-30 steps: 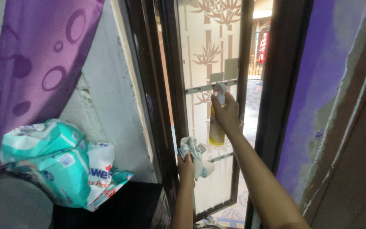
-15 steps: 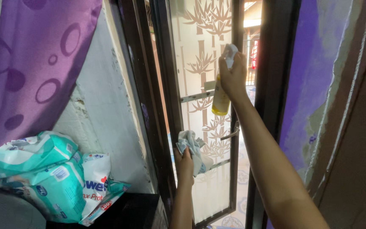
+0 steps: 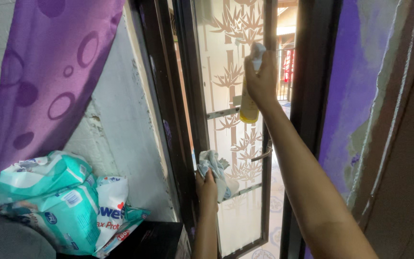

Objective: The person cleans a glass door by spraying liquid from a spray bottle onto the glass and wiping the surface and frame with a cloth.

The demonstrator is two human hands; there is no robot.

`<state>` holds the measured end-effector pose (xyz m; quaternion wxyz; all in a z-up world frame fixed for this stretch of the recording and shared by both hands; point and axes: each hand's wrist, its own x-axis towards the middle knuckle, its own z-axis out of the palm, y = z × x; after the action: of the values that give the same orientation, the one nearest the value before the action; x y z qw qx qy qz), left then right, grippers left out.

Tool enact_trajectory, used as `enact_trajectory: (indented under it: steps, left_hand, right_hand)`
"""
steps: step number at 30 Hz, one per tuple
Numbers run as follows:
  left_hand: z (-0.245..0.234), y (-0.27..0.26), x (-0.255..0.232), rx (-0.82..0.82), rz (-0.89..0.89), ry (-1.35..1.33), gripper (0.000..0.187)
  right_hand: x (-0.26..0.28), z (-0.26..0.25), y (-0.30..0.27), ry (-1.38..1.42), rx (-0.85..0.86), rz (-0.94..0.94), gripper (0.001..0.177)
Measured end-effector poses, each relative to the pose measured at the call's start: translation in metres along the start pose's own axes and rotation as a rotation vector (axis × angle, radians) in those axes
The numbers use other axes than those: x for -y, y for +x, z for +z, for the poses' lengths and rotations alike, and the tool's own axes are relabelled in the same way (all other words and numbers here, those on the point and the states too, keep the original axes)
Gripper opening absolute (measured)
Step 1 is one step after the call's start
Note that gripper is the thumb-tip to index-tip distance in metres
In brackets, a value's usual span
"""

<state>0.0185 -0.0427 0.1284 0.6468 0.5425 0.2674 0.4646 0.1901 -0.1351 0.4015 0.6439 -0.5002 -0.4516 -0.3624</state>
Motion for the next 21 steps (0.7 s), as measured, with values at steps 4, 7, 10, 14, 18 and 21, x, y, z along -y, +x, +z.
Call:
enact_trajectory:
  steps: [4,7,10,14,18,21]
  left_hand:
    - [-0.003,0.006,0.003,0.012,0.149,-0.067,0.046]
    - [-0.005,0.008,0.003,0.012,0.182,-0.11,0.044]
    - [-0.008,0.002,-0.006,0.003,0.143,-0.122,0.047]
    - [-0.014,-0.016,-0.026,-0.007,0.015,-0.089,0.049]
    - [-0.015,-0.026,-0.039,-0.019,0.0,-0.029,0.052]
    - [-0.013,-0.026,-0.04,-0.012,0.028,-0.059,0.052]
  right_hand:
    - [0.021,0.008,-0.002,-0.087,-0.043,-0.156,0.025]
    - [0.037,0.015,0.003,-0.038,-0.012,-0.161,0.025]
    - [0.05,0.021,0.014,0.024,0.019,-0.135,0.024]
    - [0.062,0.025,0.023,0.18,0.018,-0.146,0.023]
    - [0.069,0.022,0.021,0.158,0.009,-0.212,0.025]
    - [0.072,0.024,0.027,0.151,0.003,-0.25,0.024]
